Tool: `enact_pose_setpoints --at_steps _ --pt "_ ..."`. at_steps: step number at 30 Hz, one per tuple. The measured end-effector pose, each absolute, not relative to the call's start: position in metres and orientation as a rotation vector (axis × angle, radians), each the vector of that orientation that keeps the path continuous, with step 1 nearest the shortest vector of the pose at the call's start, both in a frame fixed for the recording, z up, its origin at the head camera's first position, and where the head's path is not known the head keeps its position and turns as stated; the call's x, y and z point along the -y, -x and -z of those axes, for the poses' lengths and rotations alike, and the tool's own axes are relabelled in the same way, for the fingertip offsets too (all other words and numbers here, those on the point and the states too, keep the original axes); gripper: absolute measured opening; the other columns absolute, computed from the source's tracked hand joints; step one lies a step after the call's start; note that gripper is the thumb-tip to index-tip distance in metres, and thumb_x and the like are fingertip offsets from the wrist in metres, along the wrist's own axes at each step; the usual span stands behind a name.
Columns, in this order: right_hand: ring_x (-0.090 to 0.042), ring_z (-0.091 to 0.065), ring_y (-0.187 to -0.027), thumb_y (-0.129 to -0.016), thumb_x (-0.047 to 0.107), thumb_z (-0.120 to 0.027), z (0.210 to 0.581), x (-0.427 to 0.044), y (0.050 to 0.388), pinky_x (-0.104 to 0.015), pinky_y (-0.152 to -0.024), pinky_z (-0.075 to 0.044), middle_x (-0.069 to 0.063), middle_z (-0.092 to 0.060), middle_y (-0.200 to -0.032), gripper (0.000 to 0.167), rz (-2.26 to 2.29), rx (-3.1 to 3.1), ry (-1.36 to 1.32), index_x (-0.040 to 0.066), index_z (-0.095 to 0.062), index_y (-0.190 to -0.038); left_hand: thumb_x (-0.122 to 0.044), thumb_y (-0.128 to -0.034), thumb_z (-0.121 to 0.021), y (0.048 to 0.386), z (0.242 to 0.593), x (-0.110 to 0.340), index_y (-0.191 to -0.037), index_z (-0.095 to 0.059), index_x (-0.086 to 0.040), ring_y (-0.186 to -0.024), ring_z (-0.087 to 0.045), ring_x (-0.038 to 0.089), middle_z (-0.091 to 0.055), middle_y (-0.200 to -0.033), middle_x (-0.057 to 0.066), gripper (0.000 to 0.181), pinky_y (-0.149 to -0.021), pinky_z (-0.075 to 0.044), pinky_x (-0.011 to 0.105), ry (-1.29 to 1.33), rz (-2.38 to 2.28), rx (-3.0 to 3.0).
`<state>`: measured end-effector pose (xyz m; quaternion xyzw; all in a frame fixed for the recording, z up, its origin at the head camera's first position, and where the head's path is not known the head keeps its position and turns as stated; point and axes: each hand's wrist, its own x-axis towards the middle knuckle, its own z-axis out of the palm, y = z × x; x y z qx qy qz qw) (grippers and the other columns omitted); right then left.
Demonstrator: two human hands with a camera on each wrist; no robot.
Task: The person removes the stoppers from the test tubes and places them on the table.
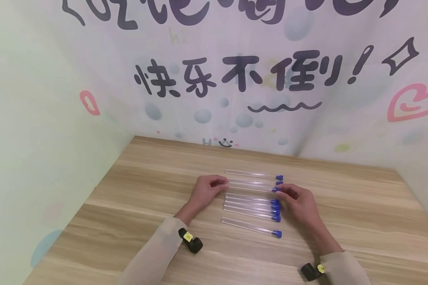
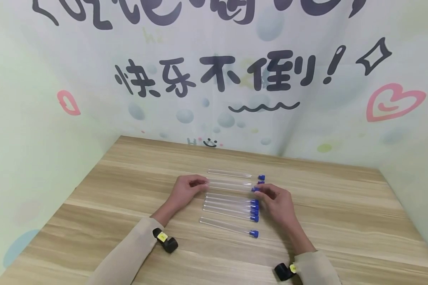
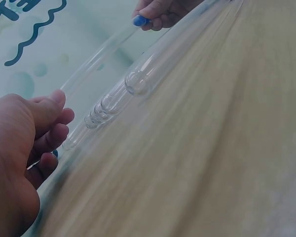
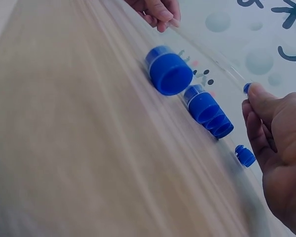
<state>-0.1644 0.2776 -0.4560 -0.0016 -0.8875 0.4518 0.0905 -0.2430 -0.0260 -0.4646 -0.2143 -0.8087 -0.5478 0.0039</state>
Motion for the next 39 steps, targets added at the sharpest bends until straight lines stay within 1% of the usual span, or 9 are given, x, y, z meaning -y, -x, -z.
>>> enact_pose_setpoints --at_steps 5,12,17,21,26,29,35,39 --pt "-0.020 -0.059 -0.088 -0.088 0.037 -0.068 0.457 -0.279 0.165 -0.022 -0.071 -0.048 0.001 -0.068 -0.096 0.027 -1.394 2.659 -0.020 0.017 -0.070 -0.106 -0.018 -0.0823 -0.076 0.242 0.465 0.026 -0.096 -0.075 -0.014 -0.076 -0.061 0.009 -0.070 -0.088 -0.007 0.014 -0.067 -0.051 0.026 0.675 1.704 2.538" --pt "-0.018 -0.060 -0.093 -0.088 0.034 -0.068 0.456 -0.280 0.166 -0.020 -0.078 -0.047 0.002 -0.068 -0.100 0.025 -1.400 2.690 -0.041 0.017 -0.070 -0.106 -0.016 -0.0822 -0.076 0.241 0.464 0.027 -0.096 -0.074 -0.011 -0.075 -0.061 0.009 -0.070 -0.087 -0.006 0.015 -0.067 -0.051 0.026 0.678 1.689 2.544" --pt "-0.019 -0.059 -0.090 -0.089 0.030 -0.068 0.456 -0.280 0.167 -0.021 -0.076 -0.047 0.003 -0.069 -0.099 0.021 -1.396 2.698 -0.055 0.017 -0.070 -0.105 -0.014 -0.0822 -0.075 0.242 0.466 0.027 -0.096 -0.074 -0.011 -0.073 -0.060 0.009 -0.070 -0.085 -0.007 0.014 -0.066 -0.051 0.026 0.688 1.673 2.545" --pt "-0.020 -0.059 -0.089 -0.090 0.030 -0.068 0.456 -0.281 0.167 -0.022 -0.074 -0.047 0.002 -0.069 -0.098 0.022 -1.418 2.698 -0.067 0.016 -0.070 -0.105 -0.013 -0.0822 -0.075 0.243 0.467 0.027 -0.095 -0.074 -0.011 -0.072 -0.059 0.009 -0.069 -0.083 -0.007 0.013 -0.065 -0.050 0.025 0.706 1.651 2.537" --pt "-0.018 -0.058 -0.100 -0.092 0.035 -0.064 0.457 -0.286 0.166 -0.019 -0.082 -0.044 0.001 -0.067 -0.104 0.026 -1.420 2.688 -0.020 0.016 -0.069 -0.109 -0.015 -0.0828 -0.075 0.244 0.468 0.026 -0.094 -0.074 -0.012 -0.071 -0.059 0.009 -0.068 -0.081 -0.008 0.012 -0.065 -0.050 0.026 0.687 1.660 2.535" --pt "-0.017 -0.057 -0.103 -0.093 0.036 -0.062 0.457 -0.289 0.166 -0.017 -0.083 -0.043 0.000 -0.066 -0.107 0.027 -1.383 2.681 0.004 0.017 -0.068 -0.111 -0.016 -0.0826 -0.075 0.243 0.467 0.025 -0.093 -0.074 -0.013 -0.071 -0.060 0.009 -0.068 -0.080 -0.009 0.011 -0.065 -0.050 0.026 0.657 1.668 2.545" --pt "-0.016 -0.058 -0.100 -0.091 0.033 -0.065 0.459 -0.293 0.167 -0.016 -0.080 -0.044 0.000 -0.067 -0.106 0.026 -1.252 2.697 -0.001 0.017 -0.068 -0.112 -0.016 -0.0822 -0.075 0.244 0.466 0.024 -0.094 -0.074 -0.012 -0.072 -0.060 0.009 -0.069 -0.082 -0.006 0.013 -0.067 -0.051 0.026 0.625 1.638 2.552" --pt "-0.015 -0.061 -0.092 -0.090 0.030 -0.068 0.461 -0.291 0.169 -0.017 -0.076 -0.045 0.001 -0.068 -0.100 0.024 -1.128 2.707 -0.031 0.016 -0.069 -0.109 -0.015 -0.0822 -0.075 0.245 0.466 0.024 -0.095 -0.074 -0.011 -0.073 -0.061 0.009 -0.070 -0.084 -0.004 0.013 -0.068 -0.051 0.026 0.588 1.632 2.560"
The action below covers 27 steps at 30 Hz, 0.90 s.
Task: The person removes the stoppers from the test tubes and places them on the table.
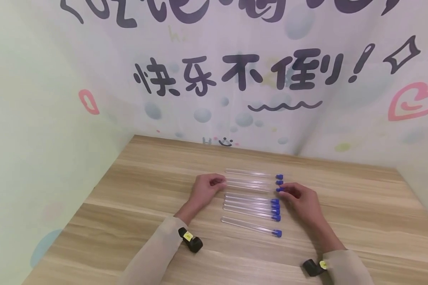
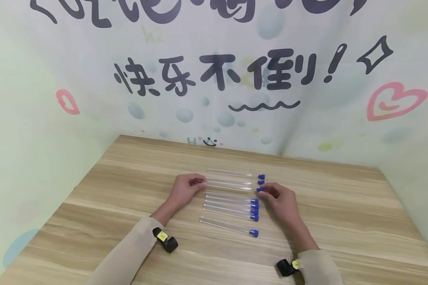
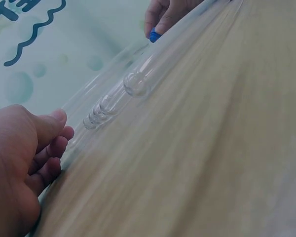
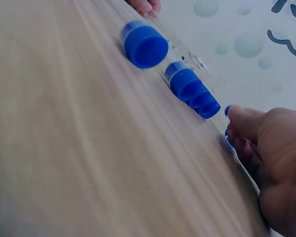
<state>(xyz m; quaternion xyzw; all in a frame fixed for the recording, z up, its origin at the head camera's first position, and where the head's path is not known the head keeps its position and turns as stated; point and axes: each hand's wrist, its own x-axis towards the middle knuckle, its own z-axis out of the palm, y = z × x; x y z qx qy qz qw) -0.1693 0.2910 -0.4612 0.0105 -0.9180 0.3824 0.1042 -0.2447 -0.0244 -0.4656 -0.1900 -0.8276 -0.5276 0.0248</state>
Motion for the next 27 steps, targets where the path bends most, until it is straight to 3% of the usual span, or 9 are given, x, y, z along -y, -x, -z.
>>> enact_pose_setpoints --at_steps 16,27 --pt "-0.015 -0.062 -0.084 -0.088 0.023 -0.070 0.4631 -0.2869 0.1722 -0.019 -0.071 -0.047 -0.001 -0.069 -0.095 0.021 -1.045 2.705 -0.012 0.013 -0.069 -0.107 -0.018 -0.0829 -0.075 0.2446 0.4656 0.0220 -0.097 -0.073 -0.010 -0.074 -0.061 0.010 -0.069 -0.085 -0.004 0.016 -0.068 -0.051 0.026 0.586 1.623 2.617" --pt "-0.017 -0.056 -0.078 -0.087 0.017 -0.072 0.4653 -0.2878 0.1734 -0.023 -0.066 -0.046 -0.003 -0.065 -0.091 0.022 -0.999 2.697 -0.008 0.010 -0.069 -0.107 -0.019 -0.0800 -0.078 0.2454 0.4678 0.0183 -0.094 -0.074 -0.012 -0.069 -0.054 0.011 -0.061 -0.076 -0.007 0.016 -0.062 -0.048 0.025 0.614 1.508 2.645"
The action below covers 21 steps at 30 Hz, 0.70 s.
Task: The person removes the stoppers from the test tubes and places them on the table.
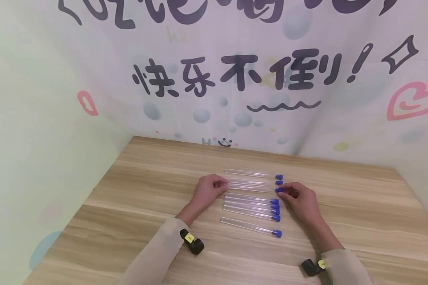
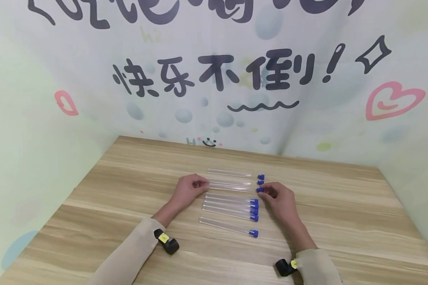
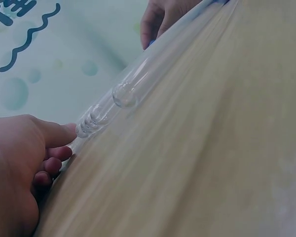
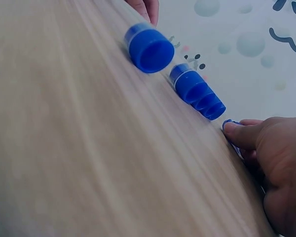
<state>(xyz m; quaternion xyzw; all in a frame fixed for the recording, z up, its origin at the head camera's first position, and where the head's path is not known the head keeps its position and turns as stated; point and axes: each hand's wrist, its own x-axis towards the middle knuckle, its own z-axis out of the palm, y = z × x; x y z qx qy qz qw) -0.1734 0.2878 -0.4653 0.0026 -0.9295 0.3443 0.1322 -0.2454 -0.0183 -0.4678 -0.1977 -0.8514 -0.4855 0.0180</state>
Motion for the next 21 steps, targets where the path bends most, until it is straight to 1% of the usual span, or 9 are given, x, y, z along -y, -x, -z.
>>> enact_pose_setpoints --at_steps 10,21 --pt "-0.018 -0.056 -0.080 -0.087 0.017 -0.071 0.4650 -0.2890 0.1736 -0.021 -0.067 -0.046 -0.003 -0.064 -0.093 0.022 -1.022 2.709 0.014 0.011 -0.069 -0.108 -0.018 -0.0804 -0.078 0.2473 0.4694 0.0153 -0.095 -0.074 -0.012 -0.069 -0.054 0.010 -0.061 -0.076 -0.007 0.017 -0.062 -0.048 0.025 0.603 1.463 2.659" --pt "-0.016 -0.056 -0.079 -0.086 0.017 -0.072 0.4660 -0.2893 0.1742 -0.021 -0.066 -0.046 -0.002 -0.064 -0.091 0.022 -1.017 2.701 0.004 0.011 -0.069 -0.108 -0.017 -0.0800 -0.078 0.2467 0.4688 0.0146 -0.094 -0.074 -0.012 -0.067 -0.053 0.010 -0.059 -0.074 -0.007 0.016 -0.061 -0.047 0.024 0.579 1.451 2.684"
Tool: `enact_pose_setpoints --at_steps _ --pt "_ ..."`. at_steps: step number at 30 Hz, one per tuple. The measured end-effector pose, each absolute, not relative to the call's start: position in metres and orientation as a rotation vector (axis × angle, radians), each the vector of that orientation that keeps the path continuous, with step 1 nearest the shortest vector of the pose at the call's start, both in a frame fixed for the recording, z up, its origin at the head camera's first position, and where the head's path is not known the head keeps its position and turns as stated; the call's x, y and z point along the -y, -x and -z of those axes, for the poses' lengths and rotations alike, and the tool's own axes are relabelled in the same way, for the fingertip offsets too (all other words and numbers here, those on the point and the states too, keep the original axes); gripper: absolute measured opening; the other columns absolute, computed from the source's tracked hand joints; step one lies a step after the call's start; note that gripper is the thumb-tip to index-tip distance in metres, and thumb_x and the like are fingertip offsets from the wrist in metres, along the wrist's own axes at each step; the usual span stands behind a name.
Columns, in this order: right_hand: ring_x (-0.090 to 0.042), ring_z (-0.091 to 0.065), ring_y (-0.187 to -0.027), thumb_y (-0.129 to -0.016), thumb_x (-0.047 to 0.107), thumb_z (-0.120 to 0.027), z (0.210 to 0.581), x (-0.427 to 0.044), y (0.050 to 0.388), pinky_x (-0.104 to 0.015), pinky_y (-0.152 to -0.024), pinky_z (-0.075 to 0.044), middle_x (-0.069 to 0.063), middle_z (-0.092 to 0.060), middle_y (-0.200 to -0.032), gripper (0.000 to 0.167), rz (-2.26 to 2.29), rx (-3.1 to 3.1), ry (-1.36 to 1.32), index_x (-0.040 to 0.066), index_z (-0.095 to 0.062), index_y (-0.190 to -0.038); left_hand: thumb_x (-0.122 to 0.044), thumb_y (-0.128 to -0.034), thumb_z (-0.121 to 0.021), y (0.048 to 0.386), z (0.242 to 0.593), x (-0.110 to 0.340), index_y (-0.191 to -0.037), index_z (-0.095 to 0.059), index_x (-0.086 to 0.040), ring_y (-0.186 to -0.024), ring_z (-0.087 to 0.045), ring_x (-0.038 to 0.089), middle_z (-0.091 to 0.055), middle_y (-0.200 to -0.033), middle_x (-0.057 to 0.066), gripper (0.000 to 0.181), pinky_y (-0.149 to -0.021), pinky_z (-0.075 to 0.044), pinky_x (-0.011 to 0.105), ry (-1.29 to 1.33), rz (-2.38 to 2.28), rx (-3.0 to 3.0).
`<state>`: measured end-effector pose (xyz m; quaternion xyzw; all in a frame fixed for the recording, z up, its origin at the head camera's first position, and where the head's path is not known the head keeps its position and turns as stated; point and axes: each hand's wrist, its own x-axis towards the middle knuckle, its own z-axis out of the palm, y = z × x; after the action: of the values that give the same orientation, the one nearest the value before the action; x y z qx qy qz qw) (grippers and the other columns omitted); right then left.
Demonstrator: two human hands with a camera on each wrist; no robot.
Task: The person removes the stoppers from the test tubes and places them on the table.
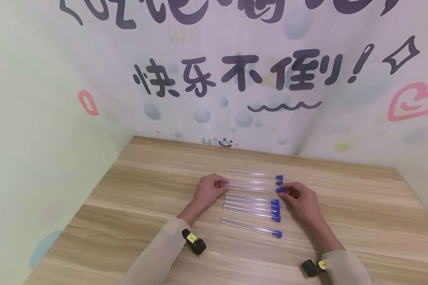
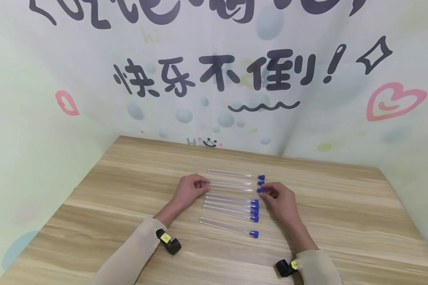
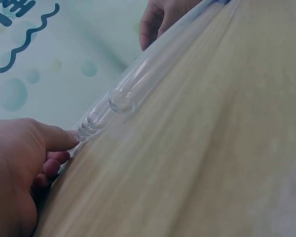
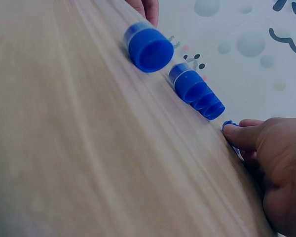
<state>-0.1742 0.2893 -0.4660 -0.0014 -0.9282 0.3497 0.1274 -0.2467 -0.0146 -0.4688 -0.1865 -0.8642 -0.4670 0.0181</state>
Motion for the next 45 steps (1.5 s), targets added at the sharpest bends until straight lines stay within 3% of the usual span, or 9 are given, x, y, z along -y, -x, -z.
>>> enact_pose_setpoints --at_steps 8,27,45 --pt "-0.016 -0.055 -0.077 -0.085 0.016 -0.074 0.467 -0.291 0.174 -0.020 -0.064 -0.045 -0.001 -0.062 -0.087 0.023 -1.038 2.670 -0.016 0.013 -0.069 -0.107 -0.016 -0.0797 -0.078 0.247 0.470 0.014 -0.095 -0.073 -0.011 -0.067 -0.054 0.010 -0.060 -0.075 -0.006 0.017 -0.061 -0.047 0.024 0.577 1.494 2.658" --pt "-0.016 -0.057 -0.085 -0.086 0.039 -0.071 0.462 -0.291 0.165 -0.017 -0.070 -0.046 0.002 -0.064 -0.093 0.032 -1.168 2.665 0.057 0.016 -0.068 -0.108 -0.024 -0.0808 -0.078 0.240 0.464 0.018 -0.092 -0.073 -0.017 -0.071 -0.056 0.013 -0.063 -0.077 -0.007 0.014 -0.062 -0.048 0.026 0.542 1.699 2.613" --pt "-0.015 -0.056 -0.077 -0.084 0.030 -0.074 0.465 -0.286 0.155 -0.020 -0.065 -0.045 0.003 -0.066 -0.089 0.023 -1.186 2.657 -0.027 0.016 -0.071 -0.102 -0.020 -0.0797 -0.078 0.238 0.464 0.028 -0.092 -0.072 -0.016 -0.075 -0.057 0.013 -0.064 -0.082 -0.007 0.014 -0.066 -0.049 0.027 0.745 1.706 2.637"
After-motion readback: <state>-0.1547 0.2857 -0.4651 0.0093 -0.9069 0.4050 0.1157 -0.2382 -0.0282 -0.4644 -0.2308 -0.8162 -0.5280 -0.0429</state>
